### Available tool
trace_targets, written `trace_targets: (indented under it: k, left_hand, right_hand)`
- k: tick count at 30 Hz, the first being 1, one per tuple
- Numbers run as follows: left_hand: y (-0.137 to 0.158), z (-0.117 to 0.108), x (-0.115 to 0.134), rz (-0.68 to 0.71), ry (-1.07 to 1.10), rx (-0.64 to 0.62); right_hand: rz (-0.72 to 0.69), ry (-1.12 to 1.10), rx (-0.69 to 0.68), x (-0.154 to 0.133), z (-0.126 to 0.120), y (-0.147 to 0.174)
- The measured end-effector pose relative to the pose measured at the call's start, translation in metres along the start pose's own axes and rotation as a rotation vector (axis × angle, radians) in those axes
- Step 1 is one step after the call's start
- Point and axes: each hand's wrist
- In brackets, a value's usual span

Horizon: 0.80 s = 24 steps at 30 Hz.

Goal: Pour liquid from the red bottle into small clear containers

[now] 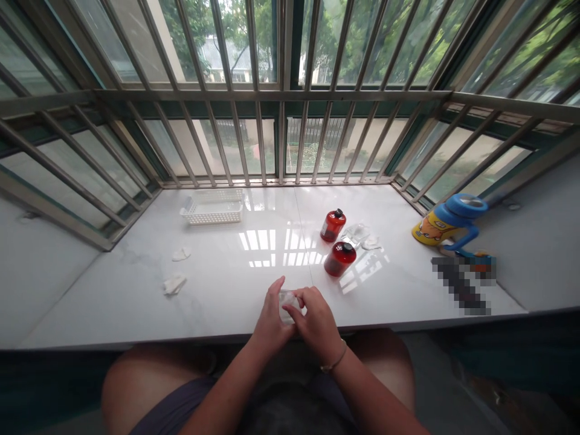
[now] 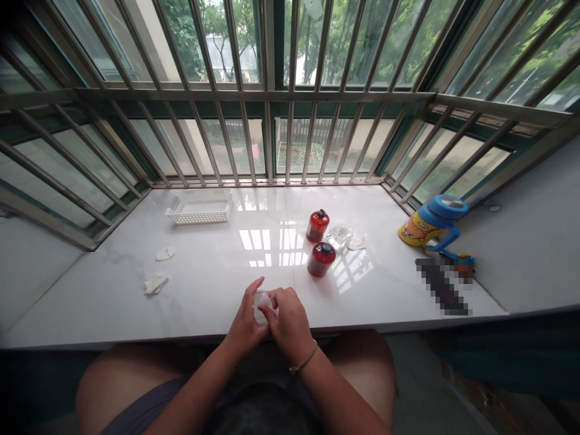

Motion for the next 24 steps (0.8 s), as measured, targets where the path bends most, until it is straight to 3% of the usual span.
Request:
trace_targets:
  k: [4,8,10,15,19,24]
  left_hand:
    - [0.014,-0.001,0.004,0.116,-0.072,-0.055]
    - [0.034,-0.009,0.014,0.128,-0.121,0.026]
    - [0.049,-0.015,0.018,0.063,-0.104,0.022]
    - [0.096,-0.029,0.009,-0.206,-0.111,-0.208]
    - [0.125,-0.039,-0.007,-0.375,-0.095,-0.320]
    - [0.146,-0.058,-0.017,-0.524,-0.143,-0.335]
  right_hand:
    - [0.058,0.066,0.038,0.023,-0.026,0.012]
    - [0.133,0.184,0.103,0.058,-0.060,0.020]
    - [0.186,0.239,0.134,0.079,-0.077,0.022]
    - [0.382,0.336,0.219,0.134,-0.110,0.020]
    - [0.500,0.369,0.304,0.173,-0.120,0.006]
    - [0.532,0.361,0.355,0.205,-0.122,-0.023]
Point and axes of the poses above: each hand's wrist, its own y-axis away from the middle knuckle, its own z-axis out of the palm, x = y × z, and after that the axes turned 12 degrees about y, right-handed
